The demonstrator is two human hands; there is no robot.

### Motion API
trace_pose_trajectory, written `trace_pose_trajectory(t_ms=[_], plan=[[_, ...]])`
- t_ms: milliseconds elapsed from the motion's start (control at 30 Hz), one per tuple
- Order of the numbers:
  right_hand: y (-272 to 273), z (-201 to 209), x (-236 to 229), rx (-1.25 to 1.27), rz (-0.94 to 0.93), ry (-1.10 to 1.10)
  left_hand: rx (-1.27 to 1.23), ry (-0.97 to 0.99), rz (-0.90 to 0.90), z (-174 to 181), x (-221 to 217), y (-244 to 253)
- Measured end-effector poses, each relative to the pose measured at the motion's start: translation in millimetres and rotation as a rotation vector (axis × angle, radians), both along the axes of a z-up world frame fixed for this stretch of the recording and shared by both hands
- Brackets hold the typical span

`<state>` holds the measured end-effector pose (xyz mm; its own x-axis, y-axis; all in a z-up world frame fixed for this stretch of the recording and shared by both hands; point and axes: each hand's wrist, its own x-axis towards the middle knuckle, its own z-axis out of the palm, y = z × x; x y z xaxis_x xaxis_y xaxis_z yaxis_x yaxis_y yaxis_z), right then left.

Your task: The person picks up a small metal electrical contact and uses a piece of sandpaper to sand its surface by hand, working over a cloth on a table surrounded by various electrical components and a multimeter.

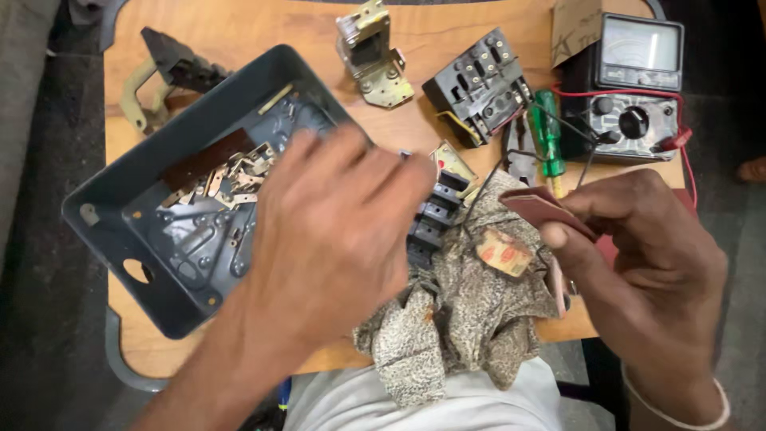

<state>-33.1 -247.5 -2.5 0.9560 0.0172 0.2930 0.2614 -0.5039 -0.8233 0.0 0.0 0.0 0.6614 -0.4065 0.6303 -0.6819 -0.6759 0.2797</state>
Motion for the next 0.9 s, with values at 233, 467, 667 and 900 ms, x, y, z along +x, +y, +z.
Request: trace_pose_trajectory(t_ms=[233, 467, 667, 900], plan=[[-14.1, -14.5, 10.9, -0.172, 0.068, -0.159, 0.214, 0.005, 0.003, -11.3, 74.6, -29.3], [-26.5, -18.6, 12.8, -0.154, 0.081, -0.168, 0.301, 0.211, 0.1, -33.5, 93.3, -35.3], [-32.4, -20.6, 9.6, -0.127, 0.076, -0.176, 0.325, 0.371, 0.166, -31.4, 104.6, -40.5], [-39.6, -26.2, 8.2, -0.04, 0.097, -0.135, 0.315, 0.492, 0.193, -25.6, 108.8, -45.2]])
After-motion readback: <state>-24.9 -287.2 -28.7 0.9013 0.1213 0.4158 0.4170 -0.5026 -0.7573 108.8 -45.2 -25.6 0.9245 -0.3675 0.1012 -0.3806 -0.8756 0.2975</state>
